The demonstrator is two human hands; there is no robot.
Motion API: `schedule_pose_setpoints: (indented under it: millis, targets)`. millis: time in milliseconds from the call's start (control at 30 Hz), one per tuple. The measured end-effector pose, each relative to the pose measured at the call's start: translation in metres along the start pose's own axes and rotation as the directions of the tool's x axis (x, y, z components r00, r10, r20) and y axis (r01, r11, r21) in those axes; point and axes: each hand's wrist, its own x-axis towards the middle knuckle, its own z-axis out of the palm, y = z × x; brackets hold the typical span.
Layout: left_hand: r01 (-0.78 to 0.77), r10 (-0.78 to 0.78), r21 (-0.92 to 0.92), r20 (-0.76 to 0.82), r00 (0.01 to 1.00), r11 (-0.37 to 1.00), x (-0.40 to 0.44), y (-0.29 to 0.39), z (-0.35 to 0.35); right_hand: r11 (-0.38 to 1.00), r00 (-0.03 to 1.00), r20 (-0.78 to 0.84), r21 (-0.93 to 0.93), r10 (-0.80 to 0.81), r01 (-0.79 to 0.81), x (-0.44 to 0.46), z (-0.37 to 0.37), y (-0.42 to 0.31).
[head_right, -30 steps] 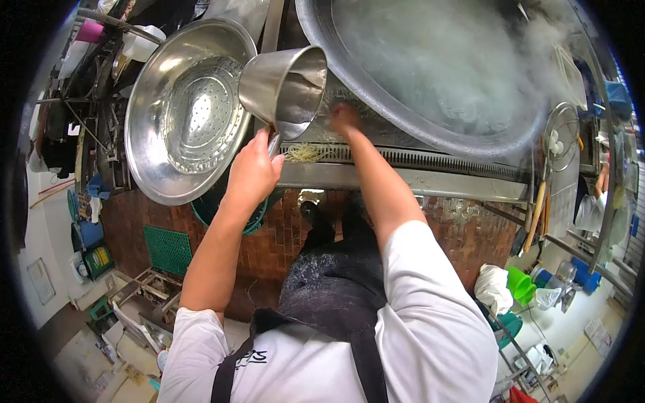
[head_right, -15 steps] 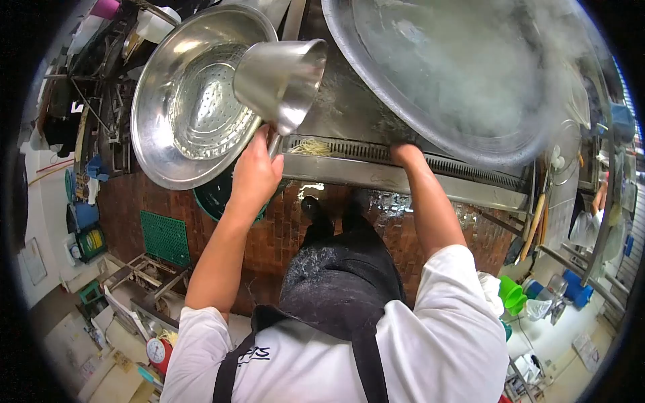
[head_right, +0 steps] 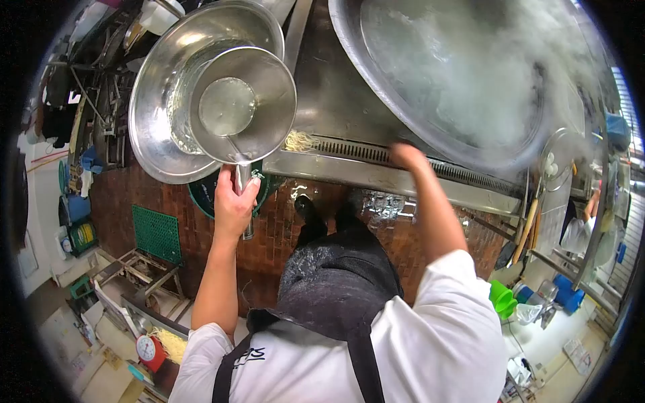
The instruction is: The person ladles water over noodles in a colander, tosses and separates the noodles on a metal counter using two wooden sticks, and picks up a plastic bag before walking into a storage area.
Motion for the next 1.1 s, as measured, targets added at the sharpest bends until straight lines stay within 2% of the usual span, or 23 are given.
schedule_pose_setpoints:
  millis: [100, 200, 267, 300, 333, 367, 433, 500, 533, 567, 600, 700, 767, 800, 867, 900, 933, 1033, 1100]
  targets:
    - [-0.107, 0.101, -0.085, -0.074, 0.992, 0.991, -0.007, -0.015, -0.003, 0.967, 0.968, -0.049, -0.066, 0.244, -0.247, -0.008, -0.032, -0.027]
    - [-0.033, 0.029, -0.118, -0.038, 0.999, 0.993, -0.016, -0.013, -0.003, 0.859, 0.863, -0.1, -0.089, 0.496, -0.504, -0.031, -0.057, -0.071]
    - [0.013, -0.018, -0.127, -0.035, 0.999, 0.992, -0.02, -0.013, -0.002, 0.924, 0.909, -0.168, 0.054, 0.382, -0.378, 0.028, -0.024, -0.133]
    - [0.0, -0.005, -0.118, -0.04, 0.999, 0.993, -0.02, -0.014, 0.0, 0.853, 0.984, -0.172, -0.507, 0.04, -0.123, 0.038, -0.009, -0.173]
    - [-0.012, 0.007, -0.11, -0.044, 0.999, 0.994, -0.02, -0.017, 0.001, 0.982, 0.982, -0.185, -0.188, -0.042, 0.006, 0.034, -0.019, -0.211]
    - [-0.03, 0.025, -0.102, -0.049, 0.998, 0.994, -0.019, -0.017, 0.002, 0.977, 0.966, -0.232, 0.149, -0.113, 0.15, 0.023, -0.043, -0.236]
    - [0.004, -0.007, -0.137, -0.025, 1.0, 0.991, -0.022, -0.011, 0.0, 0.943, 0.983, -0.165, 0.307, -0.08, 0.128, 0.0, -0.079, -0.254]
    - [0.005, -0.014, -0.176, -0.047, 0.999, 0.984, -0.027, -0.007, -0.005, 0.954, 0.979, -0.192, 0.298, 0.067, -0.006, -0.001, -0.088, -0.223]
    - [0.011, -0.017, -0.185, -0.029, 0.999, 0.983, -0.028, -0.011, -0.01, 0.959, 0.97, -0.231, 0.283, 0.078, -0.01, 0.007, -0.069, -0.195]
    - [0.017, -0.018, -0.194, -0.005, 1.0, 0.981, -0.03, -0.015, -0.014, 0.969, 0.985, -0.16, 0.246, 0.06, -0.019, 0.01, -0.062, -0.178]
    - [0.022, -0.028, -0.218, -0.022, 0.999, 0.976, -0.032, -0.019, -0.016, 0.972, 0.977, -0.197, 0.233, 0.08, -0.033, 0.017, -0.042, -0.183]
    - [0.028, -0.05, -0.282, -0.071, 0.996, 0.959, -0.033, -0.023, -0.02, 0.953, 0.982, -0.188, 0.296, -0.013, 0.069, 0.001, -0.066, -0.248]
    - [0.041, -0.072, -0.299, -0.094, 0.993, 0.953, -0.036, -0.024, -0.025, 0.965, 0.979, -0.174, 0.22, -0.104, 0.141, 0.006, -0.075, -0.295]
    - [0.051, -0.085, -0.306, -0.097, 0.992, 0.951, -0.038, -0.024, -0.027, 0.965, 0.97, -0.216, 0.209, -0.113, 0.159, 0.05, -0.029, -0.304]
    - [0.037, -0.077, -0.305, -0.118, 0.99, 0.952, -0.041, -0.029, -0.03, 0.919, 0.953, -0.302, 0.369, -0.022, 0.138, 0.049, -0.032, -0.326]
    - [0.031, -0.073, -0.306, -0.126, 0.989, 0.951, -0.043, -0.031, -0.032, 0.886, 0.941, -0.338, 0.445, 0.031, 0.13, 0.047, -0.035, -0.33]
    - [0.035, -0.076, -0.301, -0.124, 0.989, 0.953, -0.045, -0.032, -0.034, 0.882, 0.976, -0.216, 0.453, -0.034, 0.131, 0.044, -0.047, -0.327]
    - [0.044, -0.081, -0.288, -0.118, 0.99, 0.957, -0.051, -0.037, -0.035, 0.864, 0.928, -0.236, 0.352, -0.289, 0.359, 0.047, -0.048, -0.319]
    - [0.058, -0.094, -0.306, -0.104, 0.99, 0.95, -0.054, -0.038, -0.034, 0.882, 0.952, -0.212, 0.374, -0.22, 0.286, 0.04, -0.049, -0.325]
